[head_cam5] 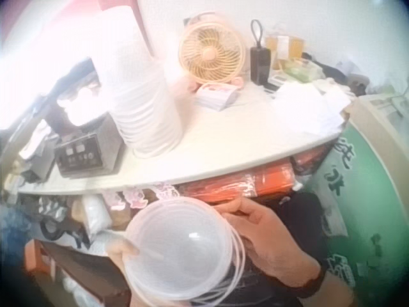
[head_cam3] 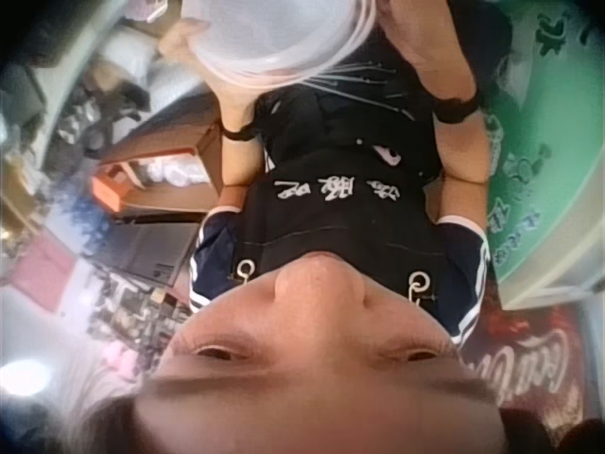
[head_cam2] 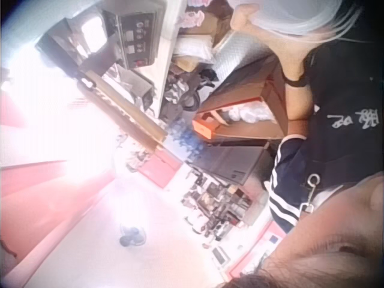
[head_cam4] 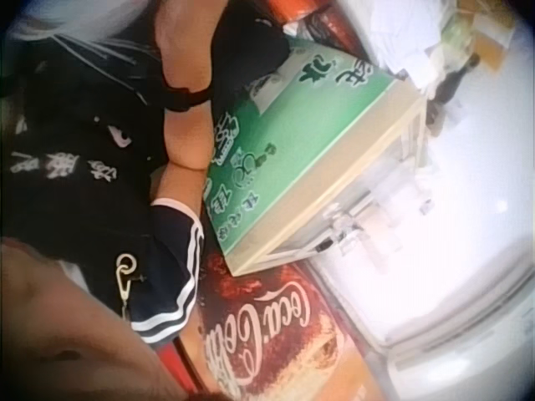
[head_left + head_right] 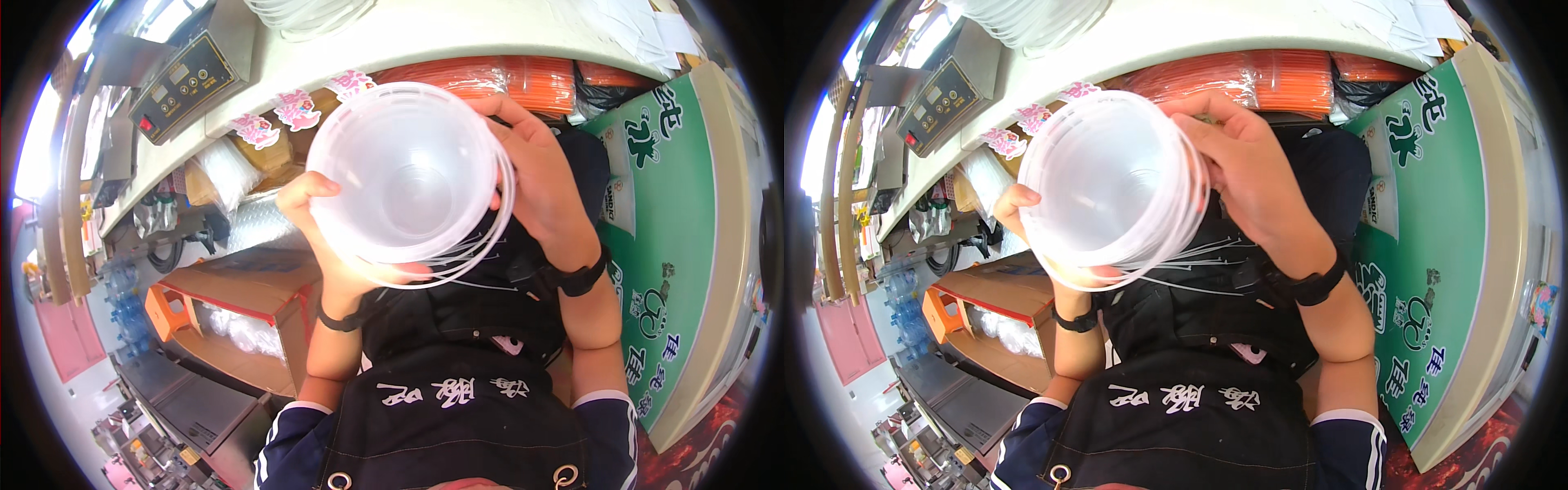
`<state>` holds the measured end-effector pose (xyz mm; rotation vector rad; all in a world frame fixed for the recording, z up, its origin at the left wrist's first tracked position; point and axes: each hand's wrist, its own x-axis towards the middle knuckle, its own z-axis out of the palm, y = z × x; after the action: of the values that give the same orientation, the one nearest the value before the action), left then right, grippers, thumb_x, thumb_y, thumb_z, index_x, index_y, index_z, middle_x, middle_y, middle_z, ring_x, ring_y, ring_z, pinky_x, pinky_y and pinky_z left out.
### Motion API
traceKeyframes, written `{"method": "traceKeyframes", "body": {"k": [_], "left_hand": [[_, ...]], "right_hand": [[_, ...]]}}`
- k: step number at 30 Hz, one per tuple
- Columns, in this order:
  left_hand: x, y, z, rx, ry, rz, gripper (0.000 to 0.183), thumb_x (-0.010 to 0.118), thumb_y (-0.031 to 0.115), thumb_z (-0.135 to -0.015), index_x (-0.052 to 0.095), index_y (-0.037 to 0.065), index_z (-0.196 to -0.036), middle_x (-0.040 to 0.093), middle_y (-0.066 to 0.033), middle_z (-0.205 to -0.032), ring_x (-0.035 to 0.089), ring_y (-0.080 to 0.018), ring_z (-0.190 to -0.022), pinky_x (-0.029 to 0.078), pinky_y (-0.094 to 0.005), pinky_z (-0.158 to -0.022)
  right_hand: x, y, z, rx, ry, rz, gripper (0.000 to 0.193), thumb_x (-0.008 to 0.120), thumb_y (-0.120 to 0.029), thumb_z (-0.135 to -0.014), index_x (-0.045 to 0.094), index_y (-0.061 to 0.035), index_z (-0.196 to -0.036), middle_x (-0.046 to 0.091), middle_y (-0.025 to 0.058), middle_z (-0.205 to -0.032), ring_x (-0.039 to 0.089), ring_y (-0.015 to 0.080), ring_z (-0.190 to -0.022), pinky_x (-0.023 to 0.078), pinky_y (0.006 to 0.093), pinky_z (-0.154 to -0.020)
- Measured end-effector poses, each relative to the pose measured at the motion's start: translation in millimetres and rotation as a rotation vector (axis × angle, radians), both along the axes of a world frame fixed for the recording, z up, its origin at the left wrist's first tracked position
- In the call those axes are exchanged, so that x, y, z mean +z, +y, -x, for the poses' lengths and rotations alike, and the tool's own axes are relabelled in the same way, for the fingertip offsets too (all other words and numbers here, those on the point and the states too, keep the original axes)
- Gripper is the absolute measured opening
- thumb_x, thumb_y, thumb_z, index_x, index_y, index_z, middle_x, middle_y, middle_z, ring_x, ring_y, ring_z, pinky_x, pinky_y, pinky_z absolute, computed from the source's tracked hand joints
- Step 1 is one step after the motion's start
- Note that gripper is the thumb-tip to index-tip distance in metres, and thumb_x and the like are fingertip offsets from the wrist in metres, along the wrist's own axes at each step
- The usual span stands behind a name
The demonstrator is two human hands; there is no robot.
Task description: The person organizes a stack of clear plastic cups by separating them and then restacking them on a counter.
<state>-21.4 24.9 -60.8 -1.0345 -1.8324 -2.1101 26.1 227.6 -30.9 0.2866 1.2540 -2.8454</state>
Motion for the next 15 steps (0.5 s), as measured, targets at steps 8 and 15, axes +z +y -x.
{"method": "traceKeyframes", "body": {"k": [8,15], "left_hand": [[23,-12,9,-0.056,-0.860,-0.286,0.086,0.079,0.058,-0.067,0.037,0.013,-0.127,0.050,-0.0252,-0.134,0.055,-0.0389,-0.121,0.051,-0.0497,-0.099],[22,-42,31,-0.417,-1.184,-0.593,0.082,0.056,0.061,-0.080,0.051,-0.001,-0.134,0.061,-0.0227,-0.124,0.063,-0.0351,-0.109,0.054,-0.0443,-0.093]], "right_hand": [[3,-43,-3,-0.038,0.049,0.061,0.020,0.056,-0.009,-0.099,0.053,0.0030,-0.116,0.061,0.0113,-0.063,0.044,0.0088,-0.052,0.044,0.0240,-0.052],[-1,-49,4,0.046,0.009,0.132,0.011,0.063,-0.008,-0.096,0.065,0.0008,-0.102,0.064,0.0048,-0.082,0.047,0.0058,-0.059,0.042,0.0223,-0.057]]}}
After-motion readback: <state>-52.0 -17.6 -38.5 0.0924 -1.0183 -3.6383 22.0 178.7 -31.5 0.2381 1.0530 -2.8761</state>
